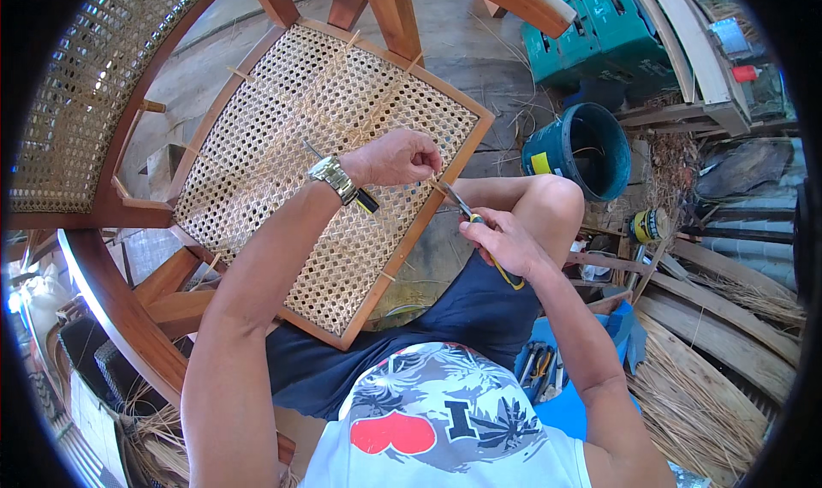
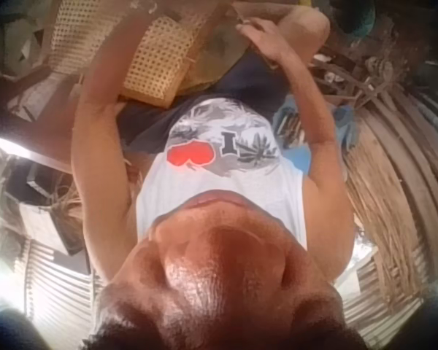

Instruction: Repairing the woven cane seat of a wooden chair using snips, a hammer, and a screwdriver.

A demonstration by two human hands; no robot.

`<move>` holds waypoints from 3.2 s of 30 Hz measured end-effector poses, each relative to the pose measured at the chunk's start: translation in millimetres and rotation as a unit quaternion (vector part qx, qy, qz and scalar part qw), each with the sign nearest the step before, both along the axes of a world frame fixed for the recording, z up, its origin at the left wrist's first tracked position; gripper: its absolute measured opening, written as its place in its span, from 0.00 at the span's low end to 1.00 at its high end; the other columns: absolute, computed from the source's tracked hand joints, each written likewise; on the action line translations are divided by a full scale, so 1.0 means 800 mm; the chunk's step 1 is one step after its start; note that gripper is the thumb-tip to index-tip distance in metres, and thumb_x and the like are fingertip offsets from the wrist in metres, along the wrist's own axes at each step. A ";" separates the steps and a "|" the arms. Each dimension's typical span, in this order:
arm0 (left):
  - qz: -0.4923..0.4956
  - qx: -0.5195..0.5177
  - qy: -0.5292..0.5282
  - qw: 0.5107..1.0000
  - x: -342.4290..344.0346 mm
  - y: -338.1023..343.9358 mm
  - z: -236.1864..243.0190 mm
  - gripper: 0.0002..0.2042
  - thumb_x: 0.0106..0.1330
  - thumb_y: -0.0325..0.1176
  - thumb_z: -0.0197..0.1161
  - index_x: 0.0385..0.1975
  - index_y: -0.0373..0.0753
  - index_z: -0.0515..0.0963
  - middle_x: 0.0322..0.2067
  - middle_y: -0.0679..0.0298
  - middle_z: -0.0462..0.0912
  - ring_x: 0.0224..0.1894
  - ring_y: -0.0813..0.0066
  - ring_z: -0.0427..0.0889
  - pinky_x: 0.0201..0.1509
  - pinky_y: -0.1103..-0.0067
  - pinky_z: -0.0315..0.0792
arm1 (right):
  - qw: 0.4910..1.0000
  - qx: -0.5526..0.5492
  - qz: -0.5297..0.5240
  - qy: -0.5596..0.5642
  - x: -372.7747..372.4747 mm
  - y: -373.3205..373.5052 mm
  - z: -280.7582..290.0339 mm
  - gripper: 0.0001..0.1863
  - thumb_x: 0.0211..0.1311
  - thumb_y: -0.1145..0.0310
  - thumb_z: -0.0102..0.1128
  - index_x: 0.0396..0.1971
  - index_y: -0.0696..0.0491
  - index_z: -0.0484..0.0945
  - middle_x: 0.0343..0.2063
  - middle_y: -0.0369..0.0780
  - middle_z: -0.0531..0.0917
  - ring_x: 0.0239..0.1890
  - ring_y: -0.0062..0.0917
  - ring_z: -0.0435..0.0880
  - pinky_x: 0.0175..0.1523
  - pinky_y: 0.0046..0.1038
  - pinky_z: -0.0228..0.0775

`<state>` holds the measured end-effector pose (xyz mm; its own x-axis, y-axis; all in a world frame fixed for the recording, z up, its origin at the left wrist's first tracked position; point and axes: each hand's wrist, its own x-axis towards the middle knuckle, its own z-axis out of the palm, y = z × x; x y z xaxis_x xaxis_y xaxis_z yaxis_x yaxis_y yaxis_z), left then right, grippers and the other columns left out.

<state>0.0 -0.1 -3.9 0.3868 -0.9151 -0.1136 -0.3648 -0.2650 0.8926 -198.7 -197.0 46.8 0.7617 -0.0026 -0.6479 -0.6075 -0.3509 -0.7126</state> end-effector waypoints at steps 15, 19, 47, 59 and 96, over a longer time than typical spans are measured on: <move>0.009 0.008 -0.043 0.999 -0.004 0.001 -0.002 0.07 0.64 0.31 0.65 0.37 0.37 0.84 0.30 0.64 0.82 0.31 0.74 0.81 0.39 0.77 0.76 | 0.997 0.036 0.072 -0.006 -0.084 0.018 0.095 0.22 0.61 0.57 0.66 0.47 0.58 0.81 0.29 0.42 0.81 0.33 0.26 0.82 0.43 0.30 0.74; -0.024 -0.012 -0.140 0.990 -0.015 -0.002 0.000 0.05 0.63 0.32 0.66 0.36 0.40 0.86 0.30 0.63 0.80 0.33 0.68 0.80 0.41 0.73 0.75 | 0.980 -0.079 0.163 -0.085 -0.170 0.008 0.110 0.32 0.59 0.56 0.69 0.59 0.58 0.75 0.48 0.49 0.78 0.49 0.42 0.79 0.54 0.37 0.72; 0.050 -0.049 -0.226 0.972 -0.051 0.000 0.002 0.06 0.63 0.31 0.69 0.36 0.39 0.84 0.35 0.61 0.80 0.40 0.60 0.80 0.46 0.70 0.74 | 0.961 -0.081 -0.078 -0.254 0.077 0.019 -0.054 0.13 0.61 0.64 0.65 0.33 0.60 0.84 0.36 0.51 0.86 0.42 0.44 0.87 0.49 0.40 0.78; -0.006 -0.033 -0.236 0.971 -0.042 -0.004 0.010 0.04 0.65 0.28 0.65 0.37 0.39 0.83 0.35 0.61 0.80 0.40 0.59 0.81 0.45 0.68 0.74 | 0.924 -0.169 -0.030 -0.341 0.064 0.023 -0.074 0.06 0.62 0.70 0.61 0.32 0.57 0.81 0.35 0.49 0.84 0.41 0.47 0.84 0.48 0.46 0.75; -0.082 0.110 -0.269 0.953 -0.038 -0.030 0.041 0.05 0.62 0.28 0.59 0.28 0.34 0.75 0.30 0.53 0.77 0.35 0.52 0.82 0.40 0.61 0.76 | 0.933 0.233 -0.092 -0.257 0.085 -0.039 -0.111 0.21 0.63 0.75 0.64 0.56 0.57 0.73 0.30 0.32 0.76 0.32 0.14 0.75 0.38 0.20 0.75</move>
<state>-30.5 -24.1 29.2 0.2971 -0.9453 -0.1345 -0.8066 -0.3238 0.4945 -131.0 -228.3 -42.3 0.9868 0.0268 -0.1597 -0.1619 0.1454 -0.9760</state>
